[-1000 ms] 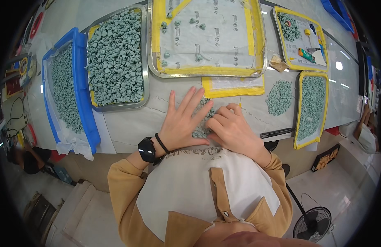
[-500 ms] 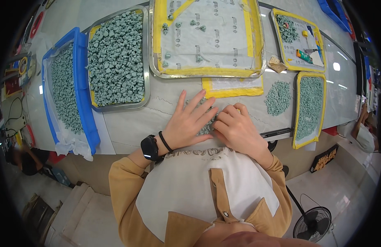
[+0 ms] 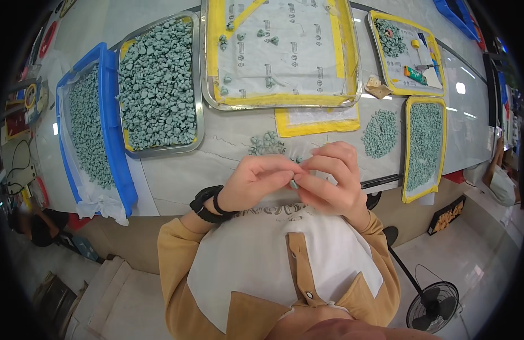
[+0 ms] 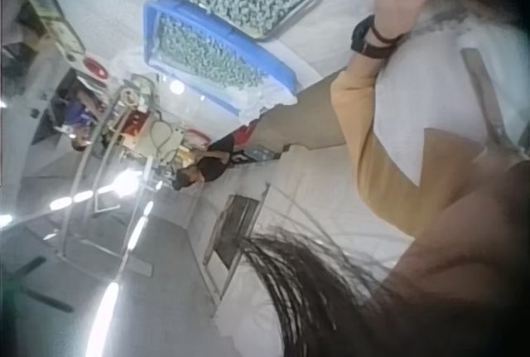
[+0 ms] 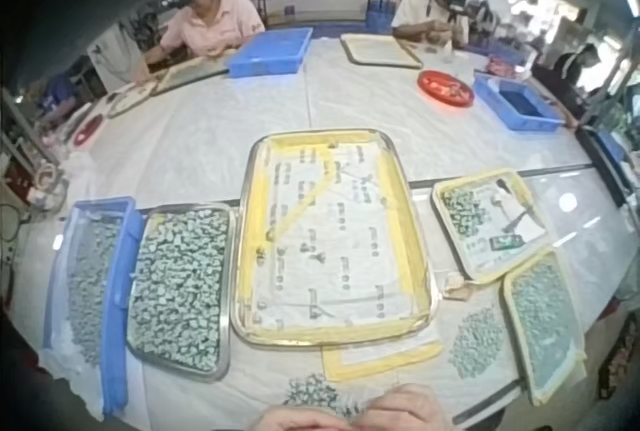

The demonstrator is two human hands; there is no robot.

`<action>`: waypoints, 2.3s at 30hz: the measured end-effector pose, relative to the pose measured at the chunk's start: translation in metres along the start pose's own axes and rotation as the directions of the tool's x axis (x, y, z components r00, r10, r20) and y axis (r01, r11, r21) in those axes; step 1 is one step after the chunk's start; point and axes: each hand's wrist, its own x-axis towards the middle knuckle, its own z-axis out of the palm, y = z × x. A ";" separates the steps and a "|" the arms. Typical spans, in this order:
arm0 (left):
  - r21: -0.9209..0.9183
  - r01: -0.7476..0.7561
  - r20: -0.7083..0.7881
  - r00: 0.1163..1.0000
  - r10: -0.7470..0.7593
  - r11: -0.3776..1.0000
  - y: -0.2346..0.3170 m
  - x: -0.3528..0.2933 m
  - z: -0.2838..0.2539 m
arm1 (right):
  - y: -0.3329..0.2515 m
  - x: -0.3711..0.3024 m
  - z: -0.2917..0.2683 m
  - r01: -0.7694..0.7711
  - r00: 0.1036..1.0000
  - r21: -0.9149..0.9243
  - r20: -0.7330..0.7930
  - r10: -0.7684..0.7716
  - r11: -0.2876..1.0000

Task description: Glue small green plastic flower-shaped parts together or onto a substrate at a workbench.

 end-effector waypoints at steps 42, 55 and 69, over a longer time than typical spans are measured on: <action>-0.054 -0.285 -0.228 0.937 0.267 0.957 -0.016 -0.002 0.003 | 0.007 -0.032 0.011 -0.008 0.964 0.660 -0.194 0.181 0.752; 0.130 -0.338 -0.209 0.909 0.359 0.932 -0.018 -0.001 0.002 | 0.003 -0.020 0.014 -0.210 0.957 0.583 -0.043 0.288 0.785; 0.170 -0.364 -0.206 0.896 0.394 0.916 -0.023 -0.001 0.000 | 0.001 -0.018 0.013 -0.259 0.950 0.575 0.008 0.312 0.776</action>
